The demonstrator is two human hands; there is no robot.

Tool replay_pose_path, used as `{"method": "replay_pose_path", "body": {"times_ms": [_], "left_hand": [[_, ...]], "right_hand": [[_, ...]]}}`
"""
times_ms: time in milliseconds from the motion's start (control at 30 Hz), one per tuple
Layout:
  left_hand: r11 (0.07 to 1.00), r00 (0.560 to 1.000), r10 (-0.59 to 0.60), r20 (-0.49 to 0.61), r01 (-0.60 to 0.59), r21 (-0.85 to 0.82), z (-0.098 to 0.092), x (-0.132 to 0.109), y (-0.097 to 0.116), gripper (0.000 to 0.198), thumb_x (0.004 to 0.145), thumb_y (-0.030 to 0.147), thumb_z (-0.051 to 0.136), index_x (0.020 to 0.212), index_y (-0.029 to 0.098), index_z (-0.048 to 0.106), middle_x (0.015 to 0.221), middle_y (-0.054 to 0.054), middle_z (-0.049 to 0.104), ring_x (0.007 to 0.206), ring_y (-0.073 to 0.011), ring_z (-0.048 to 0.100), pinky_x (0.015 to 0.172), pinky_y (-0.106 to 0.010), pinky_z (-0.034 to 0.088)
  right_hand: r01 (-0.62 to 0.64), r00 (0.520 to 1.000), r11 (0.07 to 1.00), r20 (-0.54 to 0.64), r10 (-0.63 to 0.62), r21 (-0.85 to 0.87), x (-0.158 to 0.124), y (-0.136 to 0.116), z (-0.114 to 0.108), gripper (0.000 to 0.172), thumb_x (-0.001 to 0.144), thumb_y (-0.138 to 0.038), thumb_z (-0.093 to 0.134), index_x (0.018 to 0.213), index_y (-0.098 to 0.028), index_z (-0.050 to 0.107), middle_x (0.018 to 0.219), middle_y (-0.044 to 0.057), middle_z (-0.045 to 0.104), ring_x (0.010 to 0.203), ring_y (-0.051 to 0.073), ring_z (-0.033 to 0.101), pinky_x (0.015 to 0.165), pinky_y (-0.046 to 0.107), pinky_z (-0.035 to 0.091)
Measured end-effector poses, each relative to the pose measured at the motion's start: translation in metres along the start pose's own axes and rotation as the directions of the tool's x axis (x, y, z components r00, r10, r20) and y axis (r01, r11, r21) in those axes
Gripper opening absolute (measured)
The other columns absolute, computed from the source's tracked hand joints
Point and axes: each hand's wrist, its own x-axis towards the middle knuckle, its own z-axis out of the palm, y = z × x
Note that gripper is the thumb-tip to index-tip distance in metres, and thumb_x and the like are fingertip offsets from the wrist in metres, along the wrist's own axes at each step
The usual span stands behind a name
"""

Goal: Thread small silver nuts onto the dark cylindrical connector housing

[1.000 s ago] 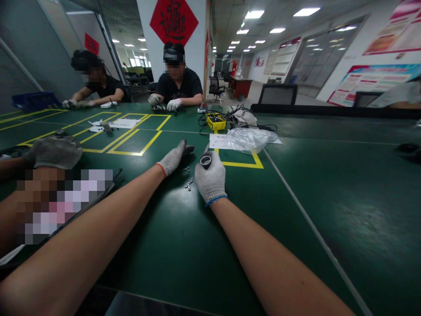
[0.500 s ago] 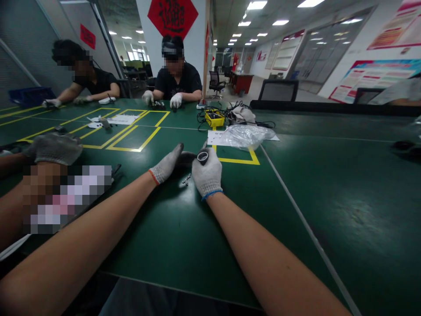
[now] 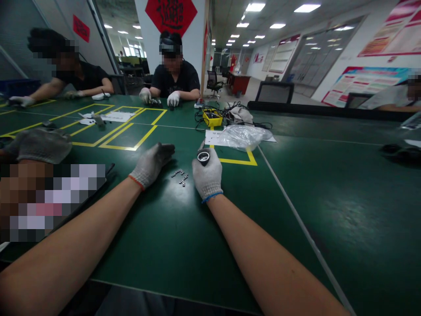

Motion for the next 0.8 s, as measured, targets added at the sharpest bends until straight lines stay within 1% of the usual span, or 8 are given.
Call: {"method": "replay_pose_path", "body": {"times_ms": [133, 300, 400, 467, 500, 567, 633, 800], "left_hand": [[0.997, 0.987, 0.005, 0.159, -0.018, 0.080, 0.018, -0.007, -0.005, 0.065, 0.093, 0.068, 0.049, 0.122, 0.015, 0.074, 0.137, -0.015, 0.069, 0.136, -0.0330, 0.058, 0.119, -0.049, 0.039], [0.997, 0.943, -0.055, 0.329, 0.068, -0.030, 0.042, -0.021, 0.002, 0.074, 0.093, 0.075, 0.041, 0.128, 0.016, 0.071, 0.137, -0.017, 0.069, 0.133, -0.0360, 0.059, 0.116, -0.052, 0.041], [0.998, 0.952, -0.059, 0.299, 0.052, 0.031, 0.037, -0.021, 0.009, 0.075, 0.095, 0.073, 0.033, 0.130, 0.016, 0.068, 0.132, -0.017, 0.070, 0.126, -0.0348, 0.063, 0.110, -0.051, 0.046], [0.965, 0.973, 0.017, 0.232, -0.076, 0.251, 0.028, -0.020, 0.015, 0.061, 0.096, 0.062, 0.040, 0.124, 0.017, 0.070, 0.123, -0.015, 0.072, 0.118, -0.0326, 0.065, 0.106, -0.050, 0.048], [0.895, 0.973, 0.069, 0.220, -0.158, 0.418, 0.023, -0.020, 0.018, 0.051, 0.094, 0.055, 0.047, 0.117, 0.017, 0.073, 0.119, -0.014, 0.073, 0.115, -0.0319, 0.065, 0.106, -0.049, 0.048], [0.642, 0.957, 0.115, 0.266, -0.276, 0.715, 0.017, -0.020, 0.023, 0.033, 0.088, 0.041, 0.057, 0.101, 0.019, 0.076, 0.110, -0.012, 0.070, 0.109, -0.0309, 0.065, 0.105, -0.046, 0.048], [0.418, 0.943, 0.062, 0.328, -0.323, 0.849, 0.016, -0.022, 0.027, 0.025, 0.084, 0.035, 0.061, 0.093, 0.018, 0.077, 0.105, -0.012, 0.067, 0.103, -0.0293, 0.064, 0.101, -0.043, 0.050], [0.244, 0.923, -0.053, 0.382, -0.359, 0.901, 0.023, -0.026, 0.030, 0.031, 0.085, 0.045, 0.063, 0.093, 0.017, 0.074, 0.100, -0.011, 0.063, 0.093, -0.0263, 0.064, 0.088, -0.038, 0.052]], "right_hand": [[0.006, 1.000, 0.999, 0.029, -0.007, 0.040, -0.001, 0.000, -0.001, 0.017, 0.064, -0.028, 0.057, 0.081, -0.023, 0.056, 0.073, -0.002, 0.060, 0.072, 0.019, 0.056, 0.069, 0.034, 0.047], [0.016, 0.999, 0.997, 0.049, -0.020, 0.082, -0.002, 0.000, -0.002, 0.017, 0.064, -0.029, 0.059, 0.079, -0.022, 0.057, 0.074, -0.001, 0.060, 0.072, 0.019, 0.057, 0.070, 0.035, 0.047], [0.011, 0.998, 0.996, 0.060, -0.017, 0.091, -0.002, -0.001, -0.001, 0.017, 0.063, -0.029, 0.059, 0.078, -0.022, 0.058, 0.074, 0.000, 0.060, 0.073, 0.020, 0.056, 0.070, 0.035, 0.047], [0.021, 0.997, 0.996, 0.078, -0.028, 0.092, -0.002, -0.001, -0.001, 0.016, 0.063, -0.029, 0.059, 0.078, -0.022, 0.058, 0.073, -0.001, 0.059, 0.072, 0.020, 0.055, 0.069, 0.035, 0.047], [0.032, 0.995, 0.996, 0.086, -0.040, 0.089, -0.002, -0.001, -0.001, 0.015, 0.063, -0.029, 0.059, 0.077, -0.022, 0.057, 0.072, -0.001, 0.059, 0.072, 0.019, 0.055, 0.069, 0.034, 0.046], [0.064, 0.994, 0.995, 0.088, -0.070, 0.073, -0.001, 0.000, -0.002, 0.013, 0.064, -0.028, 0.059, 0.076, -0.023, 0.057, 0.071, -0.002, 0.057, 0.071, 0.019, 0.053, 0.068, 0.034, 0.045], [0.090, 0.993, 0.995, 0.077, -0.094, 0.049, 0.000, 0.001, -0.003, 0.011, 0.065, -0.026, 0.058, 0.075, -0.023, 0.055, 0.070, -0.002, 0.055, 0.070, 0.018, 0.051, 0.068, 0.033, 0.044], [0.132, 0.985, 0.990, 0.108, -0.137, 0.052, 0.001, 0.004, -0.004, 0.008, 0.066, -0.024, 0.057, 0.073, -0.024, 0.052, 0.066, -0.004, 0.052, 0.067, 0.017, 0.049, 0.064, 0.032, 0.042]]}}
